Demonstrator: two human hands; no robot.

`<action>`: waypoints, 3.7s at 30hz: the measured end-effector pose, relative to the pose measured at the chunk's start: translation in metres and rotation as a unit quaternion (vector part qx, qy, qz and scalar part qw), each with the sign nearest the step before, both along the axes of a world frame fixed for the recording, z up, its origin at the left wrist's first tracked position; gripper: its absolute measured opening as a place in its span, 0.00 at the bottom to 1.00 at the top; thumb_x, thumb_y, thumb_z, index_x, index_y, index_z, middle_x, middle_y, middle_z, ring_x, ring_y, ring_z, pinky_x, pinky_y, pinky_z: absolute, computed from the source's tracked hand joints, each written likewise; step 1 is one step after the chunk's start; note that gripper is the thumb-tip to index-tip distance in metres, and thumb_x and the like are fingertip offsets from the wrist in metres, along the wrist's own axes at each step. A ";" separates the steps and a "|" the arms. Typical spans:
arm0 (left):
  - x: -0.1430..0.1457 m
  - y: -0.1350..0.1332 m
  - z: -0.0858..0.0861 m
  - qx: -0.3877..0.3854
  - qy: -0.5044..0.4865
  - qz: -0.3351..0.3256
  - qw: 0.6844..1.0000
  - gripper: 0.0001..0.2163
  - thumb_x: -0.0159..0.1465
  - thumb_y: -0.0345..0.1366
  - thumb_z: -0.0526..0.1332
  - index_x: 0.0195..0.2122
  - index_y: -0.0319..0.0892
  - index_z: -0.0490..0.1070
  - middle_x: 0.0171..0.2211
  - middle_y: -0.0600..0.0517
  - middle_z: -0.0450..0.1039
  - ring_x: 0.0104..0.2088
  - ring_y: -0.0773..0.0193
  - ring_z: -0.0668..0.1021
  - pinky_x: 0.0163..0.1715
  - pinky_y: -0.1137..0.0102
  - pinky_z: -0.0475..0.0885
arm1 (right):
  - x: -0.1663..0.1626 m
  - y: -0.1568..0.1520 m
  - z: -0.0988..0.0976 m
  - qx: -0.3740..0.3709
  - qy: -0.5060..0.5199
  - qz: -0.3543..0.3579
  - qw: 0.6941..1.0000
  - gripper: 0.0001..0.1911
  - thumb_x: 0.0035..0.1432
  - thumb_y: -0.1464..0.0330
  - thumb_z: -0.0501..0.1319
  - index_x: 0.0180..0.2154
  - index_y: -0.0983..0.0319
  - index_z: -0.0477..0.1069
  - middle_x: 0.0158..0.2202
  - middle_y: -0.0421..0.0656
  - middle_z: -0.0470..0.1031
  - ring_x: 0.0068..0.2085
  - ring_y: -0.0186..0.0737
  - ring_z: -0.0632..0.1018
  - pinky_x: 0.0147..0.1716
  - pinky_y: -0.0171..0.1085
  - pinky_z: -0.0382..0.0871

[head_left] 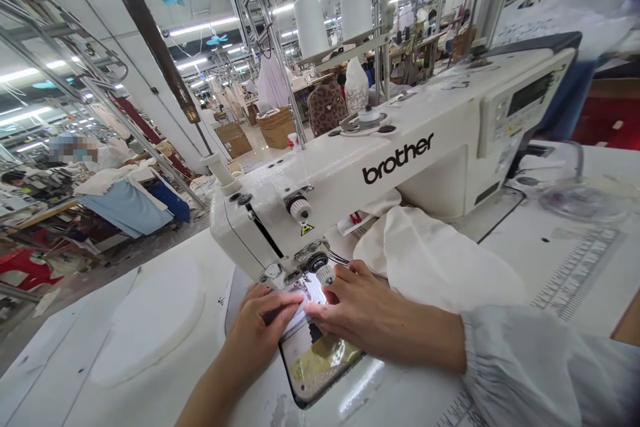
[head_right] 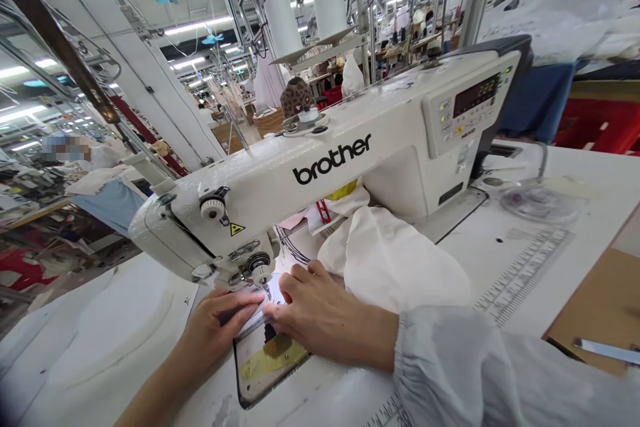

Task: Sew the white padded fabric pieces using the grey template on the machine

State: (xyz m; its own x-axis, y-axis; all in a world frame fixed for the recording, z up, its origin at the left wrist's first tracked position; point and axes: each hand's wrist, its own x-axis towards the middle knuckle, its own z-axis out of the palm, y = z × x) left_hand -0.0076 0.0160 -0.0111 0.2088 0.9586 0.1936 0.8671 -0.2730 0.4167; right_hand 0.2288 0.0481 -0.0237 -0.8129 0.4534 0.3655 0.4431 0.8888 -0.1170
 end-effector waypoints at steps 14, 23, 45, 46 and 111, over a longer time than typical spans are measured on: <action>0.002 -0.003 0.001 0.049 0.014 -0.017 0.999 0.09 0.64 0.39 0.59 0.39 0.51 0.80 0.29 0.53 0.80 0.32 0.61 0.79 0.36 0.65 0.75 | 0.002 0.000 0.004 -0.007 0.009 0.006 1.000 0.08 0.71 0.65 0.52 0.40 0.57 0.67 0.37 0.42 0.67 0.38 0.42 0.63 0.37 0.42 0.50; 0.000 -0.014 -0.012 0.078 0.056 -0.034 0.995 0.13 0.67 0.39 0.56 0.47 0.51 0.77 0.44 0.50 0.80 0.46 0.58 0.80 0.51 0.59 0.74 | 0.005 -0.002 0.010 -0.007 0.019 0.026 0.999 0.11 0.72 0.66 0.51 0.38 0.60 0.68 0.36 0.40 0.69 0.37 0.39 0.65 0.38 0.41 0.53; -0.002 -0.020 -0.018 0.177 0.118 -0.082 0.974 0.14 0.67 0.33 0.55 0.52 0.49 0.73 0.52 0.51 0.77 0.52 0.61 0.78 0.51 0.68 0.72 | 0.004 -0.003 0.013 -0.007 0.002 0.008 1.000 0.08 0.70 0.65 0.54 0.39 0.60 0.68 0.36 0.42 0.68 0.39 0.42 0.66 0.38 0.41 0.55; -0.002 -0.020 -0.019 0.183 0.123 -0.079 0.972 0.15 0.67 0.32 0.55 0.52 0.49 0.73 0.52 0.52 0.77 0.52 0.62 0.78 0.50 0.68 0.73 | 0.004 -0.003 0.013 -0.008 0.000 0.008 1.000 0.08 0.70 0.64 0.54 0.39 0.60 0.68 0.37 0.42 0.68 0.40 0.42 0.66 0.38 0.42 0.55; 0.051 -0.040 -0.024 0.094 0.185 0.162 0.965 0.20 0.70 0.38 0.44 0.55 0.43 0.71 0.58 0.46 0.70 0.56 0.48 0.71 0.48 0.51 0.68 | 0.007 0.000 0.009 0.000 0.021 0.022 1.000 0.13 0.69 0.73 0.52 0.30 0.63 0.68 0.32 0.41 0.70 0.36 0.37 0.66 0.39 0.40 0.51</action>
State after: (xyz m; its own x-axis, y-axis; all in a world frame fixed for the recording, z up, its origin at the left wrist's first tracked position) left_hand 0.0435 -0.0237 -0.0349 -0.0070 0.9404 0.3401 0.9995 -0.0041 0.0320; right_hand 0.2361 0.0486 -0.0149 -0.8157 0.4180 0.3998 0.3985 0.9071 -0.1354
